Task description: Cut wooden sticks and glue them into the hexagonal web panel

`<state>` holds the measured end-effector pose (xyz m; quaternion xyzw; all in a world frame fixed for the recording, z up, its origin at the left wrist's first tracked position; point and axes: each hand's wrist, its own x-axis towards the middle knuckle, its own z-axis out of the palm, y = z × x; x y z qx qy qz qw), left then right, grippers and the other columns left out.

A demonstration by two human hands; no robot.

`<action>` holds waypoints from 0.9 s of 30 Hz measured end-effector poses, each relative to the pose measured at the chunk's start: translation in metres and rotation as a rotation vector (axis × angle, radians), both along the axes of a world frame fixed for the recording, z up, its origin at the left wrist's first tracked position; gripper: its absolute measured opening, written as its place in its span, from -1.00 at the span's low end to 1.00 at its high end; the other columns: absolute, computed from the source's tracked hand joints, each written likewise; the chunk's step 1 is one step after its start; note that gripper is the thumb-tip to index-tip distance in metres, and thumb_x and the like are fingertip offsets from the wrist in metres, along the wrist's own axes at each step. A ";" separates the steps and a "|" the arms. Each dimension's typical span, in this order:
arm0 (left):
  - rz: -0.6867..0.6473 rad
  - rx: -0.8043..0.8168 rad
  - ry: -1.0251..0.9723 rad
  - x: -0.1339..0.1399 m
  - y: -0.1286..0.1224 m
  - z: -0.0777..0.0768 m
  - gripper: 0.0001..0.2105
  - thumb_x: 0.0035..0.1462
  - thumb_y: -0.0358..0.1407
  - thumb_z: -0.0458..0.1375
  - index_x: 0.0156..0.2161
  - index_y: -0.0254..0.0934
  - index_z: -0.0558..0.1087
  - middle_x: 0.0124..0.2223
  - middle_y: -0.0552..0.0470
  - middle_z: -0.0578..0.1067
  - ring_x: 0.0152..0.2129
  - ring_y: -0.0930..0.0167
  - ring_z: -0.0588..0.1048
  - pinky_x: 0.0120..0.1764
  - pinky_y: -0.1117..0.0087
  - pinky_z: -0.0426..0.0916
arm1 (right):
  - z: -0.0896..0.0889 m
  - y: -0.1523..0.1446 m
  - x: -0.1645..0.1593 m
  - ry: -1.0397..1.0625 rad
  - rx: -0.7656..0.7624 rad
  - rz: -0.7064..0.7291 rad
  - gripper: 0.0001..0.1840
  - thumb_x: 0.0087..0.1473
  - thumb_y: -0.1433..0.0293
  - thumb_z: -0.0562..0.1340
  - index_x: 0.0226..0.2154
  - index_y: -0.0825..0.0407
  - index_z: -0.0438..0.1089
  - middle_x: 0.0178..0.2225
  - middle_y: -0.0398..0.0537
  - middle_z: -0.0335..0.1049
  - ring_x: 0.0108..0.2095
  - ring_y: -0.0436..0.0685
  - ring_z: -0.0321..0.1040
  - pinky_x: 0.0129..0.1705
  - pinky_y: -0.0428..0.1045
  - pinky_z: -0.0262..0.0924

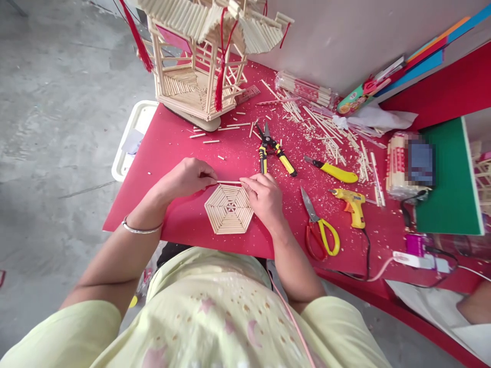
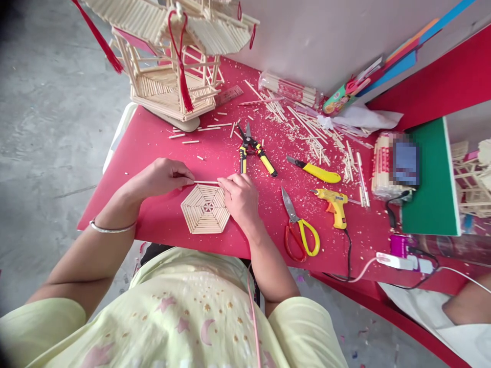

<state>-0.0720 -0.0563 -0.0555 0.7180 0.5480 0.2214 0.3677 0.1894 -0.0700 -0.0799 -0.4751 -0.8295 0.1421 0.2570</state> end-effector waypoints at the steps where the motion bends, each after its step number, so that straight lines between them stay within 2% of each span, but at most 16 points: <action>1: -0.001 -0.005 0.006 0.000 0.000 0.000 -0.82 0.08 -0.24 0.22 -0.38 -0.26 0.65 -0.47 0.06 0.62 -0.58 0.46 0.47 -0.44 0.45 0.34 | -0.001 0.000 0.000 -0.001 0.001 0.003 -0.71 0.37 0.38 0.18 -0.01 -0.13 0.60 -0.23 -0.04 0.52 -0.13 0.17 0.35 -0.03 0.07 0.29; 7: -0.033 -0.001 0.035 -0.003 0.000 0.000 -0.82 0.08 -0.25 0.20 -0.38 -0.26 0.65 -0.47 0.06 0.61 -0.56 0.46 0.47 -0.42 0.46 0.33 | 0.002 0.002 0.003 -0.005 -0.003 -0.024 -0.69 0.37 0.36 0.19 0.05 -0.09 0.57 -0.19 -0.01 0.53 -0.12 0.18 0.36 -0.03 0.07 0.30; 13: -0.029 -0.015 0.037 -0.004 0.000 0.002 -0.81 0.08 -0.23 0.21 -0.39 -0.27 0.64 -0.48 0.05 0.61 -0.56 0.45 0.46 -0.41 0.45 0.34 | 0.009 0.002 0.006 -0.008 -0.013 -0.031 -0.72 0.36 0.37 0.18 -0.04 -0.08 0.61 -0.21 0.00 0.52 -0.13 0.18 0.34 -0.06 0.07 0.29; 27: -0.033 -0.022 0.065 -0.002 0.000 0.004 -0.80 0.08 -0.24 0.20 -0.37 -0.29 0.66 -0.43 0.03 0.63 -0.54 0.45 0.48 -0.39 0.45 0.35 | 0.009 0.000 0.005 0.001 -0.026 -0.018 -0.74 0.37 0.35 0.19 -0.06 -0.06 0.61 -0.22 -0.01 0.51 -0.14 0.17 0.33 -0.08 0.07 0.27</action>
